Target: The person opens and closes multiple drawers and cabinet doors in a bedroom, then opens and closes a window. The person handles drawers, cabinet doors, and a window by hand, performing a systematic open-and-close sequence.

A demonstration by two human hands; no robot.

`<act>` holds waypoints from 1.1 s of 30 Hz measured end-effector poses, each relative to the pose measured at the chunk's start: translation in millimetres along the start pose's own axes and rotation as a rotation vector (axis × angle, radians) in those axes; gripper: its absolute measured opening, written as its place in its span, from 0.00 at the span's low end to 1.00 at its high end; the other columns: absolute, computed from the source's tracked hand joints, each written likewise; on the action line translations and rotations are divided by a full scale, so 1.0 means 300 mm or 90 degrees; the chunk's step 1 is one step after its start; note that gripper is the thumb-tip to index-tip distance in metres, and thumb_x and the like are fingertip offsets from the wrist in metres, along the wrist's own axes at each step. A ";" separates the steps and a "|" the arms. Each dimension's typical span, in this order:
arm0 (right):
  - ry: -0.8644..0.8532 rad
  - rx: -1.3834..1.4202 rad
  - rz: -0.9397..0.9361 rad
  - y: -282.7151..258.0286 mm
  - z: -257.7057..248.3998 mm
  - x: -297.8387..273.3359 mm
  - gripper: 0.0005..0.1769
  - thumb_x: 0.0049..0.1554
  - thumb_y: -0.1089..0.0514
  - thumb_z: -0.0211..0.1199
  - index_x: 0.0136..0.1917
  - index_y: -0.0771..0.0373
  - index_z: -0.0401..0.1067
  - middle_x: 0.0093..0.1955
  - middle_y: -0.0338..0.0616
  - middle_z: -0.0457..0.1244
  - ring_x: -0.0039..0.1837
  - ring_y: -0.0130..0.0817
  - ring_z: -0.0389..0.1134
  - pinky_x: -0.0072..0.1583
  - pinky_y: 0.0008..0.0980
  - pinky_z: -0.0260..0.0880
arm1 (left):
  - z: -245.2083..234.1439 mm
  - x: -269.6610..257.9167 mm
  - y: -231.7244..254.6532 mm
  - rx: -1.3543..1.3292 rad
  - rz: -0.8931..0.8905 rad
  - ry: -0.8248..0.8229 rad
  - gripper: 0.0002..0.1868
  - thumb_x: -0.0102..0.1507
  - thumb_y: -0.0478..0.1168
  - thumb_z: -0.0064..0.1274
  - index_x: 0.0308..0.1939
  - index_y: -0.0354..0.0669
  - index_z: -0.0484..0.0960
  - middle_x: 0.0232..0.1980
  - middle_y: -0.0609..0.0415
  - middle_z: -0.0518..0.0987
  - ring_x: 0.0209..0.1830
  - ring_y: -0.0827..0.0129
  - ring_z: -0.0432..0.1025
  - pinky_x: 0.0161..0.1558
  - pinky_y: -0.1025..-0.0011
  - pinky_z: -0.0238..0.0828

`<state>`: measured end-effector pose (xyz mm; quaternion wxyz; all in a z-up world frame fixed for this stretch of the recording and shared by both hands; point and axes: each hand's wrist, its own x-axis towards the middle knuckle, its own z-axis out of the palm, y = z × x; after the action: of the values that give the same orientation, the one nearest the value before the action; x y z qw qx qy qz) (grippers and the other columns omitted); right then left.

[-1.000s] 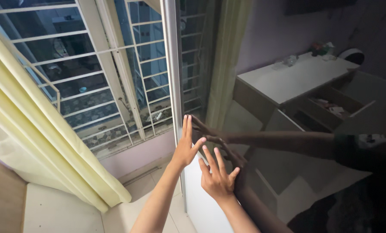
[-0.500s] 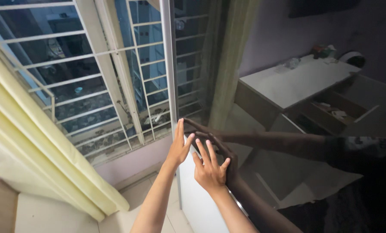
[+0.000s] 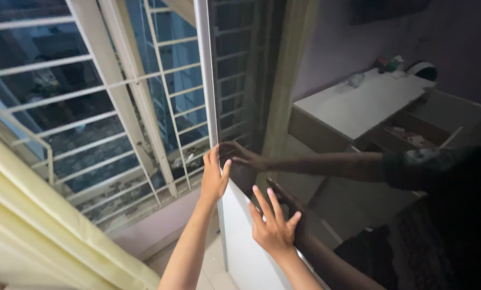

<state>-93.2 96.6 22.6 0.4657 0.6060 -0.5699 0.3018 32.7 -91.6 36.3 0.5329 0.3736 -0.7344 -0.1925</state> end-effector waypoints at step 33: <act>-0.028 -0.020 0.060 -0.096 0.179 0.021 0.17 0.57 0.57 0.56 0.56 0.47 0.79 0.76 0.33 0.62 0.79 0.35 0.57 0.73 0.66 0.00 | 0.138 0.088 -0.394 -0.257 -0.249 -0.090 0.30 0.47 0.25 0.47 0.54 0.41 0.83 0.36 0.55 0.83 0.34 0.73 0.75 0.38 0.75 0.72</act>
<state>-73.0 42.9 1.3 0.4477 0.5774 -0.6128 0.3011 30.8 -192.7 -42.1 0.4968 0.3802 -0.6306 -0.4593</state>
